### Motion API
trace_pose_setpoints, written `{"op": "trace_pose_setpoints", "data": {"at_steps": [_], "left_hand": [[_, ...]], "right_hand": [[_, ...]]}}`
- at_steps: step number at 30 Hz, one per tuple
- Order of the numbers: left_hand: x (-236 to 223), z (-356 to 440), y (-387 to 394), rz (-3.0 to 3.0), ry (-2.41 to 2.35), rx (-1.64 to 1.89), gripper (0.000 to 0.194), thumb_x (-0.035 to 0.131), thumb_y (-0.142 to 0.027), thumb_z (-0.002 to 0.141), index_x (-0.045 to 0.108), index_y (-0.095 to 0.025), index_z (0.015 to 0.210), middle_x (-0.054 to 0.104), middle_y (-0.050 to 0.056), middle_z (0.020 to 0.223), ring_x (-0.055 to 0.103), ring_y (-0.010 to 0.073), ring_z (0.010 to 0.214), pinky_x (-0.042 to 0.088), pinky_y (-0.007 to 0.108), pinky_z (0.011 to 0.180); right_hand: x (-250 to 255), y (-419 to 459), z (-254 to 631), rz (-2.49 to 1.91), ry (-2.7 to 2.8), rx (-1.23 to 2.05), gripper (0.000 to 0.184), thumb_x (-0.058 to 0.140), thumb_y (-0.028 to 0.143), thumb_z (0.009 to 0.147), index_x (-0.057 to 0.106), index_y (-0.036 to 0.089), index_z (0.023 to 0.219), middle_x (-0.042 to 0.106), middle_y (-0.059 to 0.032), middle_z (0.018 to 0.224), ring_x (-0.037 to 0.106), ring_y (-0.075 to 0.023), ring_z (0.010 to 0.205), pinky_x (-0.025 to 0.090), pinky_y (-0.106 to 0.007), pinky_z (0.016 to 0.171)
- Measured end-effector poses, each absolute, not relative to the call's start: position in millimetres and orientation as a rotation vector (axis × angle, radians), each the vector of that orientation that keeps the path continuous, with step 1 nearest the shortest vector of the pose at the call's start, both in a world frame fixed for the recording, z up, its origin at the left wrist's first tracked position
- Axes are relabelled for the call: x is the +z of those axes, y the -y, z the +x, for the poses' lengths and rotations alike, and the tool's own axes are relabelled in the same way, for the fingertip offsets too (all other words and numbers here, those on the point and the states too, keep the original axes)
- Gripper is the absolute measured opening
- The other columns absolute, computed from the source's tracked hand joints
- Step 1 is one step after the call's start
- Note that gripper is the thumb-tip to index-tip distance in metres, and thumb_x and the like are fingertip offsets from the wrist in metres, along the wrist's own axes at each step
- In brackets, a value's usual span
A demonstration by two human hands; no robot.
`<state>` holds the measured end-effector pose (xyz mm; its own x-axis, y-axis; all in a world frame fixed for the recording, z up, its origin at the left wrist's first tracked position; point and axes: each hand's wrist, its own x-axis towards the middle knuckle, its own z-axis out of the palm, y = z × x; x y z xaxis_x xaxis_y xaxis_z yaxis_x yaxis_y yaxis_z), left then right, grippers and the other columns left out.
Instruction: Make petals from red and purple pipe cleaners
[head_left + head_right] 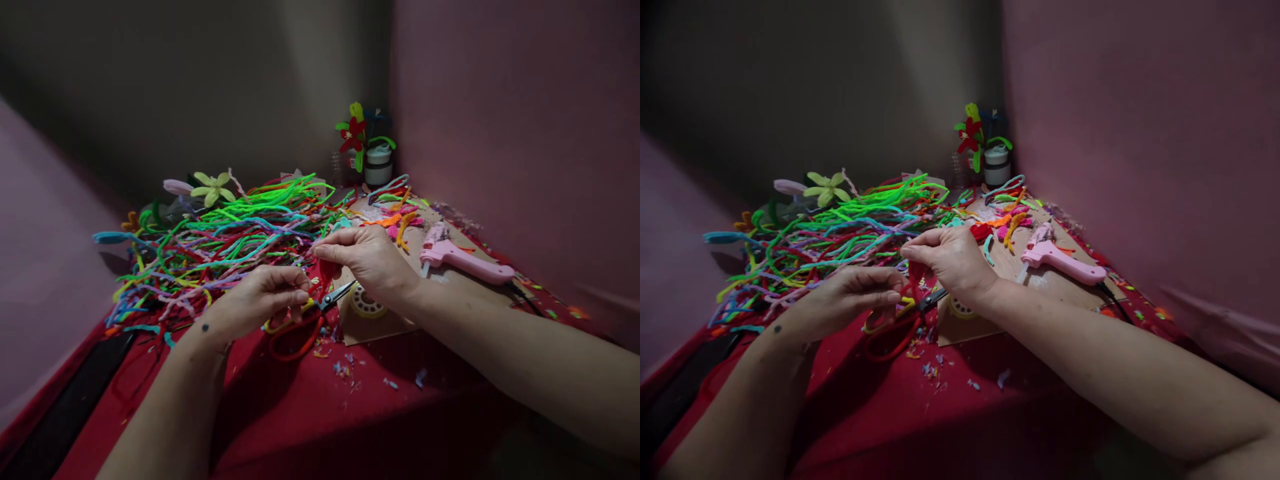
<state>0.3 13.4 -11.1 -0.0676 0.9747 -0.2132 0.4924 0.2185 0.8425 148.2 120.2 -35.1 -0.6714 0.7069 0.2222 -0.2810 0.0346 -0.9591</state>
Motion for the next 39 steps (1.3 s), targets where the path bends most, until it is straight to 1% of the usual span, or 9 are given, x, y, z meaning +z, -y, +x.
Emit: {"op": "trace_pose_setpoints", "data": {"at_steps": [5, 9, 12, 15, 20, 26, 31, 35, 39], "left_hand": [[-7, 15, -15, 1.418, -1.797, 1.115, 0.023, 0.068, -0.030, 0.067, 0.070, -0.019, 0.087, 0.068, 0.004, 0.083, 0.059, 0.0144, 0.069, 0.046, 0.019, 0.058], [-14, 29, -18, 1.342, -1.840, 1.133, 0.010, 0.070, -0.027, 0.063, 0.071, -0.017, 0.067, 0.061, 0.000, 0.056, 0.048, 0.0097, 0.047, 0.037, 0.018, 0.043], [-18, 31, -18, 1.371, -1.837, 1.117, 0.010, 0.069, -0.026, 0.064, 0.071, -0.017, 0.061, 0.056, -0.002, 0.050, 0.042, 0.0078, 0.043, 0.032, 0.018, 0.040], [-18, 29, -17, 1.384, -1.829, 1.197, 0.010, 0.068, -0.026, 0.065, 0.069, -0.017, 0.060, 0.057, -0.002, 0.052, 0.045, 0.0079, 0.046, 0.034, 0.017, 0.043], [-16, 25, -17, 1.365, -1.874, 1.309, 0.010, 0.070, -0.027, 0.065, 0.070, -0.018, 0.064, 0.063, -0.001, 0.062, 0.051, 0.0098, 0.057, 0.040, 0.017, 0.051], [-9, 20, -15, 1.245, -1.882, 1.400, 0.022, 0.074, -0.028, 0.061, 0.068, -0.019, 0.081, 0.064, -0.001, 0.069, 0.049, 0.0067, 0.053, 0.037, 0.015, 0.046], [-15, 22, -14, 1.063, -1.658, 1.504, 0.019, 0.070, -0.027, 0.066, 0.066, -0.017, 0.082, 0.060, -0.002, 0.062, 0.044, 0.0042, 0.044, 0.031, 0.015, 0.040], [-21, 28, -16, 1.125, -1.668, 1.553, 0.013, 0.068, -0.024, 0.068, 0.062, -0.015, 0.075, 0.053, -0.004, 0.051, 0.042, 0.0047, 0.040, 0.031, 0.015, 0.038], [-21, 31, -17, 1.160, -1.662, 1.491, 0.013, 0.065, -0.022, 0.070, 0.061, -0.014, 0.080, 0.054, -0.004, 0.052, 0.042, 0.0051, 0.040, 0.032, 0.016, 0.038]], "right_hand": [[-35, -117, 149, -0.473, 1.607, 1.670, 0.010, 0.064, 0.022, 0.069, 0.069, 0.014, 0.069, 0.060, 0.0009, 0.056, 0.048, -0.0074, 0.050, 0.039, -0.022, 0.050], [-36, -116, 148, -0.469, 1.591, 1.683, 0.011, 0.066, 0.025, 0.068, 0.067, 0.014, 0.065, 0.059, 0.0014, 0.056, 0.049, -0.0075, 0.050, 0.039, -0.023, 0.050], [-36, -115, 147, -0.443, 1.541, 1.750, 0.014, 0.068, 0.027, 0.066, 0.067, 0.014, 0.071, 0.058, 0.0021, 0.056, 0.049, -0.0077, 0.050, 0.040, -0.023, 0.050], [-36, -114, 146, -0.417, 1.507, 1.825, 0.019, 0.069, 0.028, 0.066, 0.065, 0.014, 0.079, 0.059, 0.0025, 0.061, 0.049, -0.0073, 0.052, 0.039, -0.022, 0.051], [-37, -112, 147, -0.479, 1.665, 1.790, 0.013, 0.064, 0.022, 0.068, 0.061, 0.013, 0.059, 0.054, 0.0030, 0.055, 0.044, -0.0062, 0.052, 0.035, -0.021, 0.051], [-38, -110, 148, -0.529, 1.790, 1.667, 0.015, 0.058, 0.023, 0.071, 0.058, 0.014, 0.058, 0.047, 0.0045, 0.050, 0.040, -0.0064, 0.046, 0.029, -0.021, 0.045], [-43, -104, 148, -0.479, 1.945, 1.570, 0.018, 0.049, 0.021, 0.075, 0.058, 0.014, 0.061, 0.047, 0.0040, 0.050, 0.042, -0.0060, 0.044, 0.031, -0.020, 0.044], [-42, -101, 149, -0.499, 2.091, 1.387, 0.021, 0.043, 0.015, 0.075, 0.057, 0.013, 0.059, 0.045, 0.0038, 0.047, 0.040, -0.0056, 0.044, 0.027, -0.020, 0.043], [-43, -100, 148, -0.508, 2.158, 1.272, 0.022, 0.042, 0.013, 0.074, 0.054, 0.012, 0.056, 0.043, 0.0035, 0.047, 0.038, -0.0054, 0.045, 0.025, -0.020, 0.043]]}}
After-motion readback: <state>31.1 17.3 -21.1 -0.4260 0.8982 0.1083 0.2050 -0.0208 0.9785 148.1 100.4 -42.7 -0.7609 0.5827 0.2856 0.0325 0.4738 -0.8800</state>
